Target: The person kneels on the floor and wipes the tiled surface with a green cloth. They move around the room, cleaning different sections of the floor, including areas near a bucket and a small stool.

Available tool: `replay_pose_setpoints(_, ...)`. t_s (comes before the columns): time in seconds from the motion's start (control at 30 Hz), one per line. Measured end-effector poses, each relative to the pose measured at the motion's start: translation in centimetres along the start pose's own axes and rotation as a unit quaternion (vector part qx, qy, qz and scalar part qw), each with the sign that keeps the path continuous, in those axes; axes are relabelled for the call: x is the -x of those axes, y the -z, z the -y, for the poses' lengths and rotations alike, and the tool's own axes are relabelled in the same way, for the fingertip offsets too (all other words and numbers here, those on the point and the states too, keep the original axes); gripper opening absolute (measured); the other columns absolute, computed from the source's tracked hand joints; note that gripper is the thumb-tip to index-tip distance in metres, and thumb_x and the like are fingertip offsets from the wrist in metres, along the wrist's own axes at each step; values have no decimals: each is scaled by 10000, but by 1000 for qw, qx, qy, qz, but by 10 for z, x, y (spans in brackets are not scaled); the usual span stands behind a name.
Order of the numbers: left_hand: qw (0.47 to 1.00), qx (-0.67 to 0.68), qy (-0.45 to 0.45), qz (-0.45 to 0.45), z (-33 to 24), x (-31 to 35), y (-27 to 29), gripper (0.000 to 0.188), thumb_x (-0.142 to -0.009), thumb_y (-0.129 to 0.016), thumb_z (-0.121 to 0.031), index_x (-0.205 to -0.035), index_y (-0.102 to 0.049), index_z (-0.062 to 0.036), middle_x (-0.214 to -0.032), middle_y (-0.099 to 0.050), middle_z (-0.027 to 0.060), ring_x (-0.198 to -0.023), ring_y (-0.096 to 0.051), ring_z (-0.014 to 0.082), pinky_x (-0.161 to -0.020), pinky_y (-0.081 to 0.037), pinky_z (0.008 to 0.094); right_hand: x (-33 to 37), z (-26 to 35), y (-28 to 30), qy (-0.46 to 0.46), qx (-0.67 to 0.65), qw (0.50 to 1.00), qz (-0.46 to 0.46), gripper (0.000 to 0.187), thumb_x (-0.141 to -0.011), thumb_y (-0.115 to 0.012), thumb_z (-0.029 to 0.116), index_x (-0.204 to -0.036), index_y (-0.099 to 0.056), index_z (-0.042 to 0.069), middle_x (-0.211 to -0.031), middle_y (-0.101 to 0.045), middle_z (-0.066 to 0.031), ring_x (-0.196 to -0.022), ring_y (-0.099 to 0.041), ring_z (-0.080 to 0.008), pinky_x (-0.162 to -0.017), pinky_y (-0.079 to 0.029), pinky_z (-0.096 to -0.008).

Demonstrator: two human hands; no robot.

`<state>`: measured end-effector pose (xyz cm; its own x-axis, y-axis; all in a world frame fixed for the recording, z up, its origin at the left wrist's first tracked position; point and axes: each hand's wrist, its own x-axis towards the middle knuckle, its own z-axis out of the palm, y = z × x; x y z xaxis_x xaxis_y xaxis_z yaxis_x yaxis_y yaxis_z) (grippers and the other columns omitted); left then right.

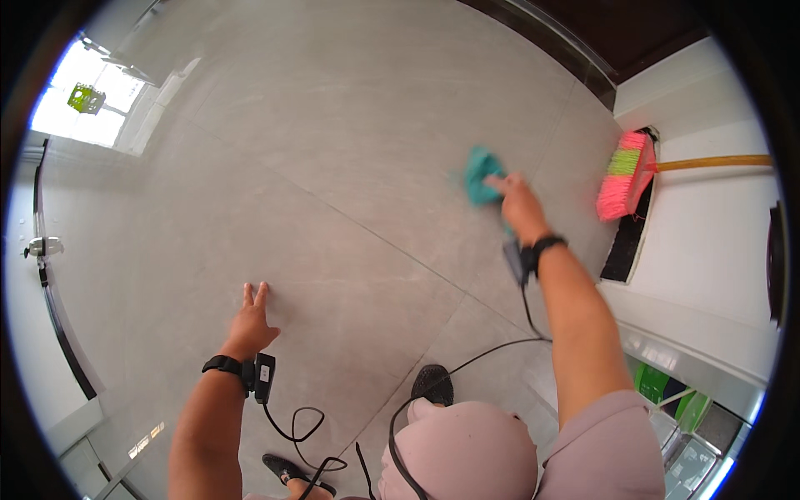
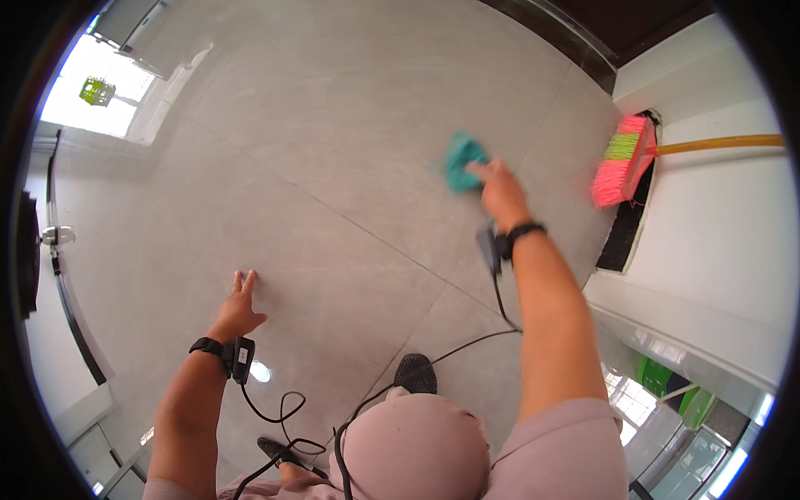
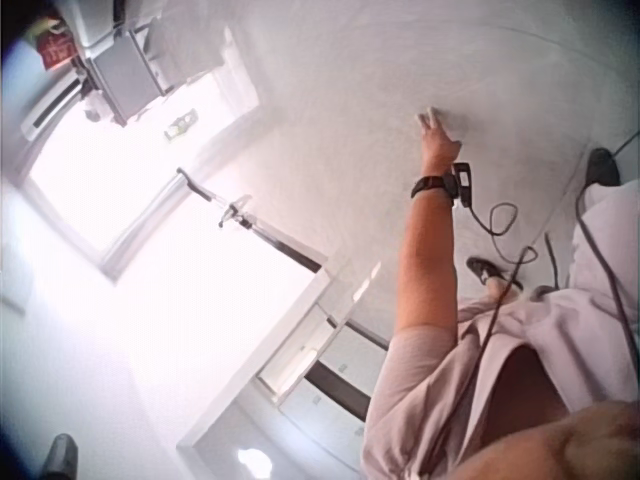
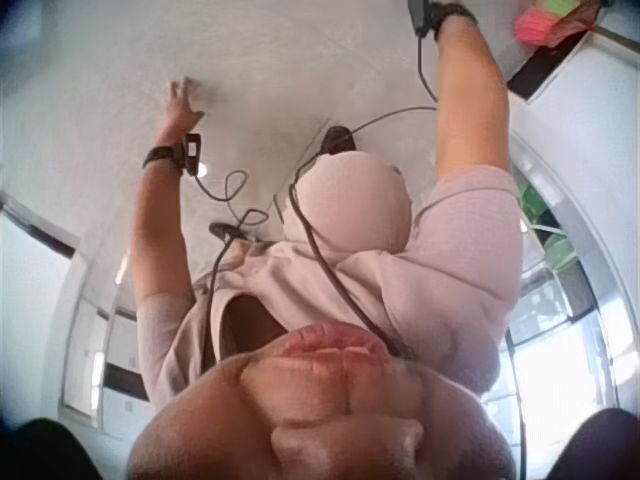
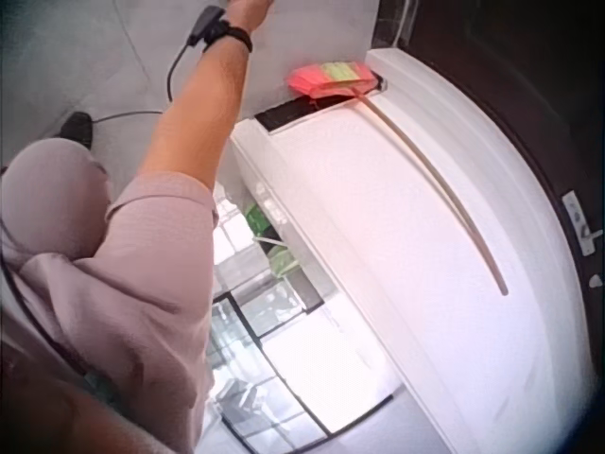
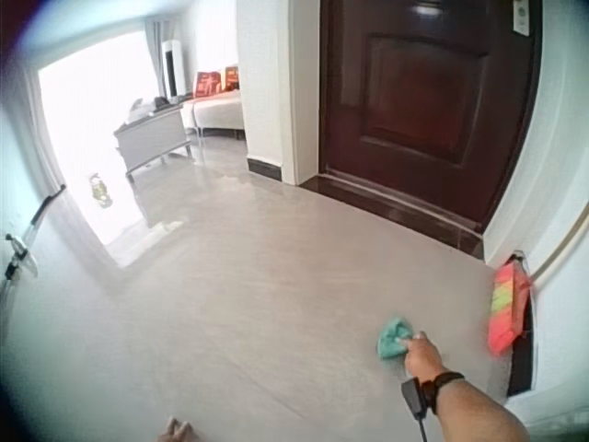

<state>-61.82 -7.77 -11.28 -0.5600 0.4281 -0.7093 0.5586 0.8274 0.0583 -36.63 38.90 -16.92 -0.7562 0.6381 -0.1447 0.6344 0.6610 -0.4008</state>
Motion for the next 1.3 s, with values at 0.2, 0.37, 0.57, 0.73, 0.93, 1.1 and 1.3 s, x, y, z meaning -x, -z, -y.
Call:
replay_pose_setpoints(0.2, 999, 10, 32, 4, -7, 4, 4, 1002, -651, -708, -66, -1489, -168, -166, -1534, -109, 226, -1208, -475, 384, -954, -465, 416, -94, 84, 24, 143, -94, 966, -195, 467, -808, -448, -11, -1173, -641, 207, -939, -536, -170, -844, -564, -343, -747, -476, -400)
replay_pose_setpoints(0.37, 999, -4, 36, -17, -9, 7, 2, 979, -661, -674, -25, -1490, -177, -175, -1543, -113, 194, -1252, -422, 362, -993, -433, 405, -1, 205, -72, 446, -59, 893, 18, 337, -843, -519, 95, -1115, -601, 276, -1094, -531, -104, -917, -613, -283, -697, -547, -384)
replay_pose_setpoints(0.57, 999, -6, 40, -17, -12, 11, 5, 961, -675, -656, -3, -1491, -179, -174, -1546, -126, 170, -1228, -442, 345, -989, -435, 392, 14, 211, -120, 511, -4, 855, 88, 461, -807, -562, 88, -1195, -556, 337, -1154, -523, -43, -909, -592, -231, -735, -513, -405)
replay_pose_setpoints(0.73, 999, -23, 41, -2, -15, 12, 11, 954, -685, -646, 11, -1492, -177, -182, -1542, -148, 168, -1220, -449, 335, -977, -444, 377, -143, 129, -50, 10, -98, 994, -41, 281, -906, -491, 235, -1108, -605, 76, -1057, -610, -200, -983, -591, -371, -832, -476, -463)
replay_pose_setpoints(0.93, 998, -30, 42, -45, -13, 10, -1, 925, -701, -574, 81, -1488, -191, -222, -1550, -139, 130, -1219, -430, 327, -944, -475, 355, -191, 119, 7, 19, -122, 967, -221, 440, -818, -558, 47, -1256, -562, 90, -877, -656, -225, -829, -646, -360, -741, -515, -420)
replay_pose_setpoints(1.1, 997, 37, 53, -38, -6, 11, -8, 994, -675, -733, -39, -1484, -197, -255, -1546, -151, 114, -1283, -342, 386, -973, -458, 406, -88, 282, -78, 323, -198, 924, -44, 430, -873, -504, 114, -1301, -521, 158, -1091, -558, -148, -961, -570, -333, -795, -487, -410)
replay_pose_setpoints(1.3, 994, 58, 85, -48, -10, 14, -15, 1232, -573, -876, -321, -1495, -87, -105, -1533, -100, 213, -1349, -198, 461, -1120, -257, 446, 12, 345, -173, 580, 74, 798, 145, 455, -913, -461, 165, -1363, -464, 233, -1467, -354, -60, -1254, -447, -272, -959, -423, -380)
